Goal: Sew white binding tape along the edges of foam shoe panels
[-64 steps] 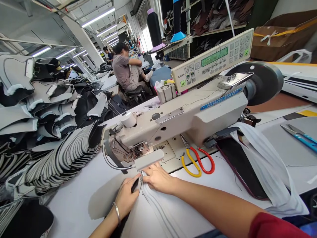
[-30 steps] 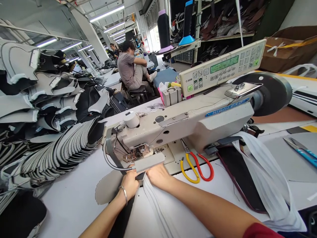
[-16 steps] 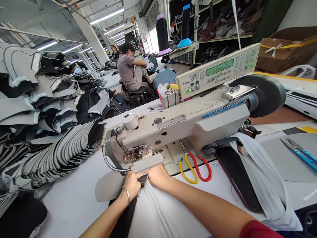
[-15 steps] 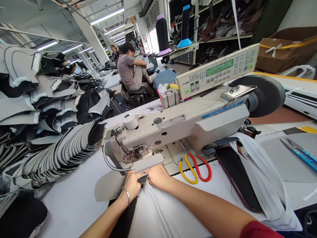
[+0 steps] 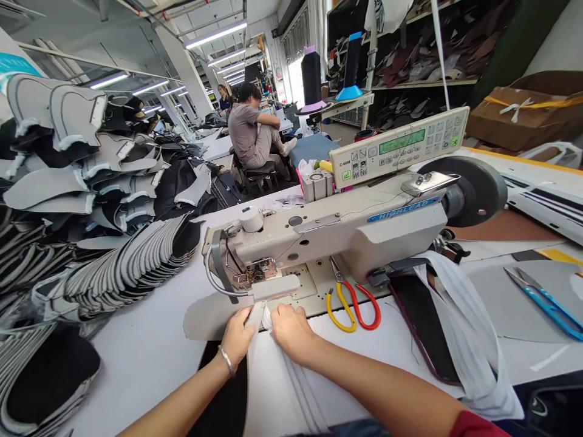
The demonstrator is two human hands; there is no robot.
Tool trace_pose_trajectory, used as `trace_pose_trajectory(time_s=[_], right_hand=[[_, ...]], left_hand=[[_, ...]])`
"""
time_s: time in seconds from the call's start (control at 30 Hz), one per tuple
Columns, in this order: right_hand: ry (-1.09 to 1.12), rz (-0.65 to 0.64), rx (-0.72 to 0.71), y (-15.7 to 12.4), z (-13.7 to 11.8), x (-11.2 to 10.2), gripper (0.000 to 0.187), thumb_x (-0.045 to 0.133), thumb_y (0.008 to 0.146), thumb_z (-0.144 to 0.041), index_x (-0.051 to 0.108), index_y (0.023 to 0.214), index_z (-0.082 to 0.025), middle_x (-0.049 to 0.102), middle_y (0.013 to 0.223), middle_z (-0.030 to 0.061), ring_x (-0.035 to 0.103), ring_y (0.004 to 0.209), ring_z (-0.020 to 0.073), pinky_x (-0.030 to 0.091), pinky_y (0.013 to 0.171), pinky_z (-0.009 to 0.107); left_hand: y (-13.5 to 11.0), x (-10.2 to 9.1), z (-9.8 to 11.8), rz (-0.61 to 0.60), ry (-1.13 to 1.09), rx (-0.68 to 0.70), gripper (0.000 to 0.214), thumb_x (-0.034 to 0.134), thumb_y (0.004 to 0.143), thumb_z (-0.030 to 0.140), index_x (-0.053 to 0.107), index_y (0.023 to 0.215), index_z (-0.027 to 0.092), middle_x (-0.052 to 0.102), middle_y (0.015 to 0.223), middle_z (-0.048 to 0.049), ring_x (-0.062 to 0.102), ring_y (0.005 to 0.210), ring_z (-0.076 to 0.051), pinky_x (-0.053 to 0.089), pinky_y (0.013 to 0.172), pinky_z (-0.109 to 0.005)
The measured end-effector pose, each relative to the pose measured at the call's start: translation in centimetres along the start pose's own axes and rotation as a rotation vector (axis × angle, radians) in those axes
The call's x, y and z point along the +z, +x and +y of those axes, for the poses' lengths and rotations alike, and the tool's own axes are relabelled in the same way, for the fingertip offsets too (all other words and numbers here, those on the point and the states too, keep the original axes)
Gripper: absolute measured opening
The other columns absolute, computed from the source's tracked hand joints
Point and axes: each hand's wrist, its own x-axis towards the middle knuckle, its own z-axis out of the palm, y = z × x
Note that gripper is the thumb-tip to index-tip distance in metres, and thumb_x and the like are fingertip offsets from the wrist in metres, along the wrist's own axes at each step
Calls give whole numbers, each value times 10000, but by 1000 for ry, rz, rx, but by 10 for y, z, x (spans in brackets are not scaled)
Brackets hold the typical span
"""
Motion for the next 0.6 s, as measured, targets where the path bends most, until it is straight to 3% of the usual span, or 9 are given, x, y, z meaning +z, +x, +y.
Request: trace_pose_trajectory(time_s=[0.07, 0.17, 0.23, 0.3, 0.37, 0.43, 0.5, 0.57, 0.6], right_hand=[[31, -5, 33, 5, 8, -5, 180, 422, 756, -72, 527, 895, -116, 559, 923, 125, 521, 881, 238, 364, 752, 332], [119, -62, 24, 9, 25, -19, 132, 437, 718, -80, 521, 811, -119, 569, 762, 64, 536, 727, 185, 373, 621, 254], [199, -121, -20, 4, 28, -23, 98, 472, 701, -107, 516, 784, -132, 558, 705, 11, 517, 653, 141, 361, 564, 211], [294, -130, -107, -10, 17, -17, 109, 499, 692, -120, 512, 799, -136, 554, 727, -8, 498, 643, 118, 359, 555, 192], [378, -90, -222, -28, -2, -5, 140, 501, 689, -107, 514, 827, -130, 557, 767, 5, 492, 673, 118, 370, 588, 193], [411, -80, -379, -45, -20, 5, 187, 480, 690, -74, 528, 862, -129, 566, 811, 23, 503, 718, 125, 384, 641, 197], [363, -125, -550, -56, -26, 6, 227, 479, 716, -77, 552, 915, -158, 575, 878, 24, 519, 780, 125, 390, 702, 191], [202, -114, -531, -60, -15, -2, 174, 482, 763, -124, 578, 900, -173, 578, 879, 33, 529, 792, 141, 400, 713, 208], [72, -64, -428, -60, -4, -7, 147, 471, 788, -152, 588, 877, -165, 577, 855, 51, 532, 782, 160, 409, 702, 234]], left_hand=[[-12, 2, -11, 47, 121, 185, 447, 349, 614, -5, 612, 928, 173, 606, 847, -53, 524, 831, -174, 422, 775, -287], [-28, 6, -28, 25, 284, 489, 386, 333, 723, 41, 616, 939, 189, 602, 820, -67, 507, 755, -178, 424, 739, -327], [-32, 6, -31, 30, 238, 526, 347, 368, 740, 85, 612, 964, 186, 604, 856, -81, 507, 770, -186, 424, 748, -347], [-31, 6, -25, 33, 20, 357, 279, 426, 728, 142, 622, 923, 179, 606, 855, -77, 519, 804, -195, 427, 756, -346], [-24, 7, -13, -21, -341, 39, 209, 470, 735, 258, 625, 839, 165, 614, 792, -63, 549, 766, -193, 447, 707, -325], [-16, 11, -2, -84, -668, -305, 247, 514, 722, 365, 606, 761, 139, 616, 696, -54, 562, 617, -160, 449, 569, -273], [-11, 17, 4, -96, -821, -532, 274, 585, 676, 385, 577, 655, 111, 568, 536, -31, 488, 428, -101, 366, 415, -210], [-8, 21, 3, -87, -885, -626, 250, 649, 625, 324, 545, 576, 102, 503, 442, 6, 370, 321, -44, 255, 338, -175], [-8, 21, 1, -94, -930, -650, 232, 660, 617, 291, 540, 567, 99, 486, 432, 17, 336, 304, -27, 215, 323, -166]])
